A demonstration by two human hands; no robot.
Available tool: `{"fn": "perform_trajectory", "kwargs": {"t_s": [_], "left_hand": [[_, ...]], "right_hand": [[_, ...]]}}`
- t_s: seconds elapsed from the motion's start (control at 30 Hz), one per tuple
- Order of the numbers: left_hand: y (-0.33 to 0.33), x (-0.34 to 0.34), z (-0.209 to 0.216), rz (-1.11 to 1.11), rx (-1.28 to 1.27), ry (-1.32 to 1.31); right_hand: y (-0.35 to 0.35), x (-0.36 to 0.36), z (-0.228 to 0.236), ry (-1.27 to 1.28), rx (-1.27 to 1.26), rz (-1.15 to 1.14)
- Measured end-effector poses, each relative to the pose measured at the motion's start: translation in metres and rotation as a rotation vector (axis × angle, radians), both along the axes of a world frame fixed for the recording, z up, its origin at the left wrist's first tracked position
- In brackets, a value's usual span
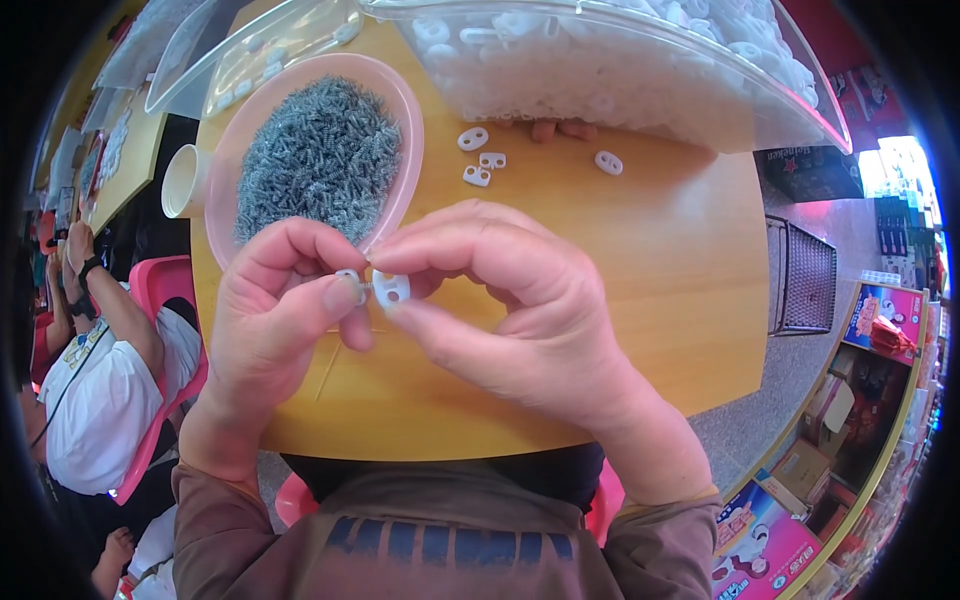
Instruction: Assembling spring-loaded plastic cord locks by inserting a spring and a plunger into the housing.
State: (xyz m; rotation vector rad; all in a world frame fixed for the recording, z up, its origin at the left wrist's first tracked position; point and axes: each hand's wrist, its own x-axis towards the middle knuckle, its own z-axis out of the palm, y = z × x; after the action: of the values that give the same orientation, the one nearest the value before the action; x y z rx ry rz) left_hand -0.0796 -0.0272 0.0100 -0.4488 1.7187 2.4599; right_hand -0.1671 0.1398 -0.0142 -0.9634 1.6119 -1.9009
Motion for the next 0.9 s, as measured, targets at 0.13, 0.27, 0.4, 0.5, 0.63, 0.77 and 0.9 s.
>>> {"fn": "perform_trajectory", "kwargs": {"t_s": [0.13, 0.27, 0.4, 0.5, 0.63, 0.77, 0.9], "left_hand": [[0.0005, -0.0001, 0.0002, 0.001, -0.018, -0.006], [0.0003, 0.0000, -0.0002, -0.002, -0.011, -0.011], [-0.0005, 0.0000, 0.0006, -0.018, -0.019, -0.017], [-0.0003, 0.0000, 0.0010, -0.013, -0.013, -0.021], [-0.0009, -0.0004, 0.0007, -0.012, -0.009, -0.021], [-0.0002, -0.0008, 0.0006, 0.033, 0.002, -0.026], [-0.0009, -0.0001, 0.0009, 0.026, 0.005, -0.038]], "right_hand": [[0.0004, 0.0006, 0.0018, 0.013, 0.028, -0.008], [0.0008, 0.0011, 0.0023, 0.026, 0.041, -0.004], [0.0007, 0.0014, 0.0016, 0.019, 0.051, -0.009], [0.0007, 0.0013, 0.0015, 0.008, 0.046, -0.003], [0.0007, 0.0019, 0.0017, 0.007, 0.053, 0.001], [0.0003, 0.0023, 0.0028, -0.012, 0.049, 0.000], [-0.0004, 0.0034, 0.0010, 0.020, 0.050, 0.011]]}}
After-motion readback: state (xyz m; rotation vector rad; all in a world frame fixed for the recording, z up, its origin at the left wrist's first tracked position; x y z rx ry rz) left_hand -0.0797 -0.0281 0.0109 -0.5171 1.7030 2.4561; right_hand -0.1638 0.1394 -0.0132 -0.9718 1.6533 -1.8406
